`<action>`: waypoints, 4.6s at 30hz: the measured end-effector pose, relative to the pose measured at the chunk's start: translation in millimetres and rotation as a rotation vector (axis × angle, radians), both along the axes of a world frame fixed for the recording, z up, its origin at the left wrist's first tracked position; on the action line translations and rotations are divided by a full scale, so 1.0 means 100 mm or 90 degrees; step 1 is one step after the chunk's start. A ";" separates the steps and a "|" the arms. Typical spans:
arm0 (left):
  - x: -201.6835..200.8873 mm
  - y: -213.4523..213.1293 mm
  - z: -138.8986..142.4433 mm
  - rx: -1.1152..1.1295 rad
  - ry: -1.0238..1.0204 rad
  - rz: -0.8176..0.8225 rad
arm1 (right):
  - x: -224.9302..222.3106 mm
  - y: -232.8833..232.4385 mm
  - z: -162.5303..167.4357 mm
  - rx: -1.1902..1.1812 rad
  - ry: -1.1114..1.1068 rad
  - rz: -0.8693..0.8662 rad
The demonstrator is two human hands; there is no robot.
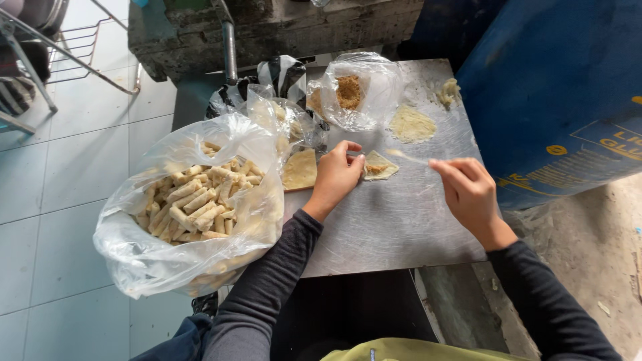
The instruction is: The person places a portion of brown filling from a plastic bag onto a thin square wrapper on a stainless steel table, then folds and rolls the wrapper around the filling by hand. The finished rolled pieces are placed into a large plastic bag filled with similar rolls.
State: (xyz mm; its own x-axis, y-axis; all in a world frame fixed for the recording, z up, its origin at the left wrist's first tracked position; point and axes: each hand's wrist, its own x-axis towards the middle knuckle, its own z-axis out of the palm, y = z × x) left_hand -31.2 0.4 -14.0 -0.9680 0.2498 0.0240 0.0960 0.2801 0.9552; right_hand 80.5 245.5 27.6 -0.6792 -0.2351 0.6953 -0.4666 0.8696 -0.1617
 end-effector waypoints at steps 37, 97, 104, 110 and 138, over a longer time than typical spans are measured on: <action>0.05 -0.04 -0.07 -0.229 0.368 -0.142 | -0.40 -0.80 -0.23 -0.189 -0.238 -0.031; -0.10 0.20 -0.12 -0.294 0.235 0.104 | -0.99 -0.51 -0.59 -0.191 -0.285 -0.111; -0.10 0.08 -0.19 -0.303 0.402 0.004 | -0.91 -0.38 -0.48 -0.070 -0.289 -0.024; -0.03 0.20 -0.21 -0.303 0.384 0.098 | -0.93 -0.50 -0.54 -0.061 -0.173 -0.062; 0.22 0.15 0.32 -0.254 0.508 0.136 | -1.30 0.19 -0.36 -0.114 -0.331 -0.237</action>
